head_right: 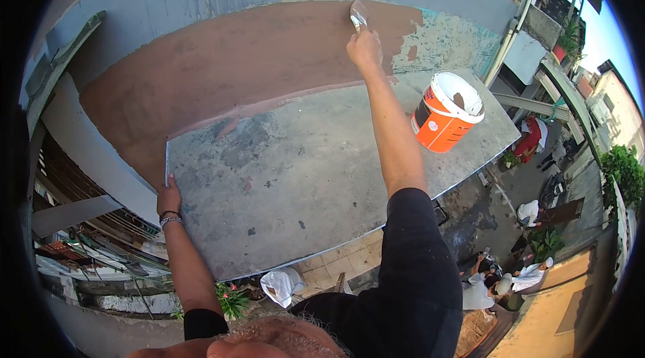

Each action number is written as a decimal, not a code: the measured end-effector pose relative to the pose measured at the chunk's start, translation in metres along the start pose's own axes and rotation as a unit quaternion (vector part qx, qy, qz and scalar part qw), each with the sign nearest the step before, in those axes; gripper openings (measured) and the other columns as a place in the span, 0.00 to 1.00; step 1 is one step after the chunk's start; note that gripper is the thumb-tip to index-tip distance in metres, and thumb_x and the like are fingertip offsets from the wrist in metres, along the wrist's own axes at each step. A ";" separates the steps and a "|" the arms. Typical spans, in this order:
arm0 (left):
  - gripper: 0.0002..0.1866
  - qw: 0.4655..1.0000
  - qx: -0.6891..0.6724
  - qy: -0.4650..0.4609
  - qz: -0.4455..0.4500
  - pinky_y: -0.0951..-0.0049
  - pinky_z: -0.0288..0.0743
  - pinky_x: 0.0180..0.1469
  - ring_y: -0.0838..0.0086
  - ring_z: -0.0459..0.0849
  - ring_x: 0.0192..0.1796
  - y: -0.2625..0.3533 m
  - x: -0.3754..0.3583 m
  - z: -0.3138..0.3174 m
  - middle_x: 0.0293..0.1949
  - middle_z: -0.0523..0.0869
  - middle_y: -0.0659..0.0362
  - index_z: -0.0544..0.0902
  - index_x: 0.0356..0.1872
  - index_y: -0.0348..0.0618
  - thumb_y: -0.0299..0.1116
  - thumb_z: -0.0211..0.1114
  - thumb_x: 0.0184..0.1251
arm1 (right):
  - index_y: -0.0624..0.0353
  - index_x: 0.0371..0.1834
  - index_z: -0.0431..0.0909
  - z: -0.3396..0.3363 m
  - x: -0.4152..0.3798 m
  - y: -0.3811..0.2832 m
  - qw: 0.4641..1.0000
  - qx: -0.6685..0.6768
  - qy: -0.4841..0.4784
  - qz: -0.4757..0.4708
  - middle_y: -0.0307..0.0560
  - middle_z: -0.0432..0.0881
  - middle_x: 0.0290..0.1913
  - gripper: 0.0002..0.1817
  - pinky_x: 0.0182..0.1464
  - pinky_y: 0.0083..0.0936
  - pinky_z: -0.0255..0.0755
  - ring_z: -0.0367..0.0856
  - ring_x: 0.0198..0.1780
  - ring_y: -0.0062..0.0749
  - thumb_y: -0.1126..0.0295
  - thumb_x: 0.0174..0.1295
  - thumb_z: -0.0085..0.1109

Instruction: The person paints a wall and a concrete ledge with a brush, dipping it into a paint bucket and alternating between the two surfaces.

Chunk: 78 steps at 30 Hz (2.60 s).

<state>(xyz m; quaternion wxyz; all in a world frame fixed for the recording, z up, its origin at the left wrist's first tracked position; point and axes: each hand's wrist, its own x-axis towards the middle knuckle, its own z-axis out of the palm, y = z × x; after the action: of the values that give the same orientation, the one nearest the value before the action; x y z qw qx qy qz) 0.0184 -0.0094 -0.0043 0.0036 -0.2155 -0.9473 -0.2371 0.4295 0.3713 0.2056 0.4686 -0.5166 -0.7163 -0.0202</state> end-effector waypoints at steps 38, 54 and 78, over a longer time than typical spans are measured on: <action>0.45 0.999 0.013 -0.029 0.006 0.49 0.72 0.57 0.42 0.79 0.58 -0.004 0.008 0.002 0.53 0.82 0.35 0.78 0.57 0.31 0.68 0.36 0.70 | 0.63 0.59 0.76 -0.017 -0.098 0.024 0.941 0.321 0.105 -0.010 0.57 0.82 0.48 0.19 0.55 0.34 0.71 0.80 0.52 0.45 0.70 0.66 0.54; 0.41 0.983 0.179 0.024 -0.010 0.58 0.67 0.63 0.50 0.76 0.63 0.068 -0.021 -0.039 0.61 0.76 0.37 0.75 0.61 0.29 0.64 0.50 0.68 | 0.65 0.59 0.75 0.033 -0.121 0.150 0.886 0.413 0.159 0.137 0.52 0.82 0.43 0.21 0.46 0.28 0.71 0.80 0.42 0.35 0.71 0.63 0.58; 0.43 0.766 -0.046 -0.119 0.630 0.36 0.43 0.72 0.54 0.62 0.70 0.357 -0.250 0.113 0.63 0.68 0.47 0.70 0.64 0.40 0.64 0.64 0.56 | 0.59 0.67 0.61 -0.011 -0.095 0.144 0.765 0.599 0.124 0.204 0.41 0.74 0.46 0.26 0.26 0.19 0.75 0.74 0.36 0.22 0.78 0.65 0.54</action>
<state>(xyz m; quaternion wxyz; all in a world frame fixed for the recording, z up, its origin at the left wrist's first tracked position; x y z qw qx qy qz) 0.4020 0.2238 0.0278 0.0300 -0.7905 -0.5790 -0.1975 0.5486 0.3639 0.0805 0.7607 -0.2578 -0.3964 0.4446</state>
